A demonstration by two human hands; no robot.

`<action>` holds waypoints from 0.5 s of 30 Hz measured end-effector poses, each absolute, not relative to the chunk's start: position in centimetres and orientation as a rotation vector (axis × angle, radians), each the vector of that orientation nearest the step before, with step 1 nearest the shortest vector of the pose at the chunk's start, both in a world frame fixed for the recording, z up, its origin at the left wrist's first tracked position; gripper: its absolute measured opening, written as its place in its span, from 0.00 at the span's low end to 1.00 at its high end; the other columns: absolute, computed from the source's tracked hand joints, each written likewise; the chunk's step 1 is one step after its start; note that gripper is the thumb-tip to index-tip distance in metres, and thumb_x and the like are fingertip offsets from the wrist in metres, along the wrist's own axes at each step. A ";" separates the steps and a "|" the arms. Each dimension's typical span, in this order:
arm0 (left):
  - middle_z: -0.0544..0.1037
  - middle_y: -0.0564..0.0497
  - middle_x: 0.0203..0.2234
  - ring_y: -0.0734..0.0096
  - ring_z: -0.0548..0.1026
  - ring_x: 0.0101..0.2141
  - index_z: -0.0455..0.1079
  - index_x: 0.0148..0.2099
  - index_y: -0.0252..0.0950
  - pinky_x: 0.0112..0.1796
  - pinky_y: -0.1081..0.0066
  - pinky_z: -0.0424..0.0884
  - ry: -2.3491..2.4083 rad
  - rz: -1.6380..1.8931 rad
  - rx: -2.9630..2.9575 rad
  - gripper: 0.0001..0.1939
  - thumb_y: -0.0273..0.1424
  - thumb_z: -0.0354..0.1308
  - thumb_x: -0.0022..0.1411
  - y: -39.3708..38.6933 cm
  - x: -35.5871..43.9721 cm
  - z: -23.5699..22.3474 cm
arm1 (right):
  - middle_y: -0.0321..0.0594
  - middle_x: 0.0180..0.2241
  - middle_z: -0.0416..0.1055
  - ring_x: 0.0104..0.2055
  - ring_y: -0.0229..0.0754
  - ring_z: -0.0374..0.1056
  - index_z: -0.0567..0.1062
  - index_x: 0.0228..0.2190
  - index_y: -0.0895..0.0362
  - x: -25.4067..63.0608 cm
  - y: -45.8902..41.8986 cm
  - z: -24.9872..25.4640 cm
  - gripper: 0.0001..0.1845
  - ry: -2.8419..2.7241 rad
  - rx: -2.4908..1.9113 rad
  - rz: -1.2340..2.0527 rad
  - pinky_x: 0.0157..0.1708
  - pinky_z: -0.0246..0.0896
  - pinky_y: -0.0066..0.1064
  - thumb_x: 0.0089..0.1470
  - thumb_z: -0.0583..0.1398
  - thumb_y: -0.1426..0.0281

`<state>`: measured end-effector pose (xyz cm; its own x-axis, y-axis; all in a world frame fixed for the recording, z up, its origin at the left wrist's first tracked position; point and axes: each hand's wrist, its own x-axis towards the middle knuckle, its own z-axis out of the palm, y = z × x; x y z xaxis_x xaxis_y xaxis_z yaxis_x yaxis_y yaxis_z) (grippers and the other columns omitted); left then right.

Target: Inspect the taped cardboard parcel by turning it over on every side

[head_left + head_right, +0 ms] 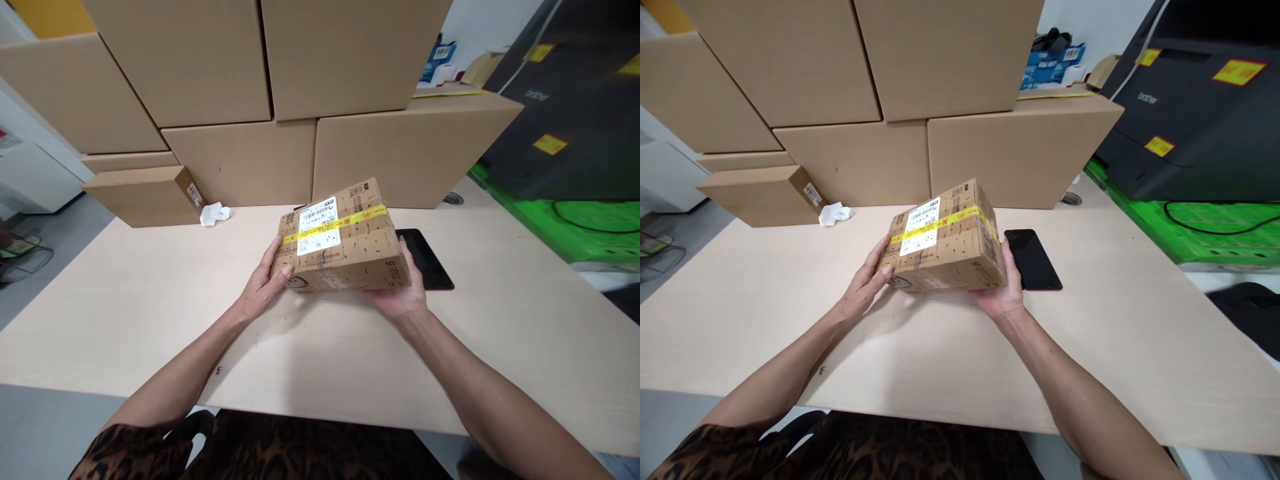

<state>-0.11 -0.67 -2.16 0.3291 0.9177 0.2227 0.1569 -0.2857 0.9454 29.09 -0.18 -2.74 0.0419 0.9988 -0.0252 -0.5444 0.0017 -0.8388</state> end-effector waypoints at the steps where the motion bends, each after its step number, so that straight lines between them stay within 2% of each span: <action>1: 0.54 0.43 0.79 0.39 0.54 0.77 0.47 0.81 0.48 0.74 0.38 0.54 0.915 1.056 1.611 0.42 0.48 0.61 0.74 -0.7 0.1 -2.0 | 0.37 0.44 0.86 0.60 0.62 0.78 0.84 0.44 0.43 29.2 -0.3 -2.2 0.27 -0.663 -0.831 1.459 0.60 0.73 0.65 0.59 0.60 0.38; 5: 0.51 0.44 0.80 0.40 0.56 0.76 0.43 0.81 0.54 0.72 0.40 0.61 0.795 1.095 1.473 0.51 0.45 0.70 0.67 -0.4 0.4 -1.7 | 0.40 0.49 0.85 0.66 0.61 0.73 0.82 0.47 0.45 29.1 -1.2 -0.1 0.29 -0.698 -0.847 1.437 0.62 0.73 0.61 0.60 0.59 0.38; 7: 0.49 0.44 0.80 0.40 0.54 0.77 0.45 0.81 0.53 0.73 0.39 0.59 0.852 1.113 1.446 0.50 0.47 0.68 0.68 -0.1 0.3 -1.7 | 0.42 0.53 0.83 0.68 0.62 0.71 0.81 0.50 0.45 28.8 -1.9 0.4 0.31 -0.833 -0.831 1.352 0.62 0.74 0.59 0.60 0.59 0.38; 10: 0.48 0.45 0.81 0.41 0.48 0.79 0.47 0.81 0.49 0.75 0.40 0.50 1.003 1.133 1.429 0.48 0.55 0.63 0.68 0.1 0.0 -1.8 | 0.42 0.59 0.80 0.70 0.63 0.69 0.78 0.56 0.44 28.2 -3.2 0.3 0.33 -1.067 -0.796 1.238 0.62 0.74 0.57 0.58 0.62 0.38; 12: 0.51 0.45 0.80 0.43 0.47 0.79 0.52 0.80 0.44 0.76 0.42 0.46 1.106 1.130 1.441 0.48 0.59 0.60 0.68 0.1 -0.1 -1.7 | 0.42 0.63 0.76 0.70 0.62 0.68 0.74 0.61 0.42 27.9 -4.0 -0.2 0.35 -1.234 -0.735 1.224 0.64 0.73 0.56 0.58 0.64 0.41; 15: 0.61 0.41 0.76 0.39 0.53 0.77 0.63 0.75 0.38 0.76 0.40 0.50 1.165 1.160 1.498 0.44 0.61 0.56 0.69 0.1 -0.3 -1.7 | 0.41 0.68 0.71 0.71 0.60 0.66 0.66 0.67 0.40 27.5 -4.7 -0.7 0.38 -1.399 -0.634 1.227 0.66 0.71 0.56 0.61 0.65 0.44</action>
<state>-0.32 0.09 -1.68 0.1219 0.9813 0.1488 0.1529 -0.1667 0.9741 27.55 -4.74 -0.73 -0.2407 0.8939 0.3781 -0.2583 0.3165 -0.9127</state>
